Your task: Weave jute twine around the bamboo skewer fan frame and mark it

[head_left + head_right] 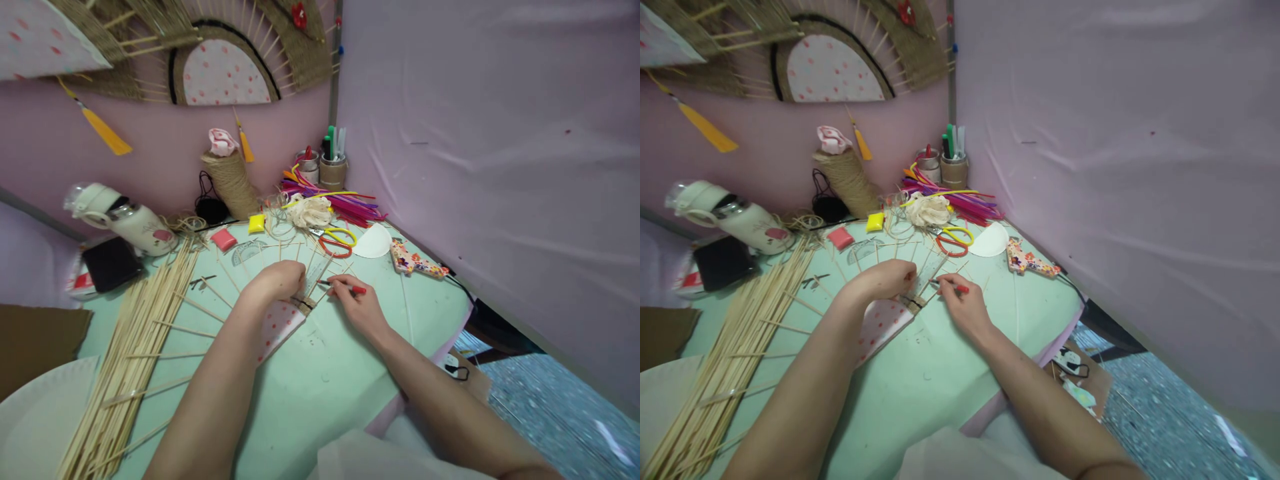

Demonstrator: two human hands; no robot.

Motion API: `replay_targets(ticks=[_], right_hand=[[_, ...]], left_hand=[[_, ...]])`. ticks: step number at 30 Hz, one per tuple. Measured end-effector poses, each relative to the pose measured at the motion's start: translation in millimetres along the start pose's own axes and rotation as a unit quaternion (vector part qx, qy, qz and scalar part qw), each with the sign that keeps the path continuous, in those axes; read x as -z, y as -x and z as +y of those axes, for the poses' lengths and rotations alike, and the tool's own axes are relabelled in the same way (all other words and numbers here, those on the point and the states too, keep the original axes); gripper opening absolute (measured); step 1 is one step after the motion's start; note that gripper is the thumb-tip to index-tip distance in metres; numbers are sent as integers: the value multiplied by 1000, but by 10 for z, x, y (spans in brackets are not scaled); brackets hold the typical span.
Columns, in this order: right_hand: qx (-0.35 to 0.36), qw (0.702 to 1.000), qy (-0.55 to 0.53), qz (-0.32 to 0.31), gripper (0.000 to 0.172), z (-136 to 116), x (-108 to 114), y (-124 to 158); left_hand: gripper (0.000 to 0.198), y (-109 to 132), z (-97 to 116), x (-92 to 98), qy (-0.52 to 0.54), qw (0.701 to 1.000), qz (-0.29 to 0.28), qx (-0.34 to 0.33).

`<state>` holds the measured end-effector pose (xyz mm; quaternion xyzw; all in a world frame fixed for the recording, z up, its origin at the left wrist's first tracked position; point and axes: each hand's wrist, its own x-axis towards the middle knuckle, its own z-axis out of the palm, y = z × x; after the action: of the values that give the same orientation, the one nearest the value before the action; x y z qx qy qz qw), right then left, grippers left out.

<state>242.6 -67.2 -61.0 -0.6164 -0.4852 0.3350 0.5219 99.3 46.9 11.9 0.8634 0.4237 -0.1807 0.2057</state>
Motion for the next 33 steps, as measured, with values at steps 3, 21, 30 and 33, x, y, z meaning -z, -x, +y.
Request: replay_targets(ticks=[3,21,30,33], right_hand=[[3,1000,1,0,28,7,1,-2],[-10,1000,-4,16,27,-4,1,4],[3,1000,6,6,27,-22,1,11],[0,1000,14,17,27,-22,5,15]], left_hand=[[17,2,-7,-1,2,1000,-3,3],[24,-7,-7,-4,3,1000,-15,10],[19,-13,-9,-2,-9,1000,-7,3],[19,-19,-12,-2,-13,1000,-4,1]])
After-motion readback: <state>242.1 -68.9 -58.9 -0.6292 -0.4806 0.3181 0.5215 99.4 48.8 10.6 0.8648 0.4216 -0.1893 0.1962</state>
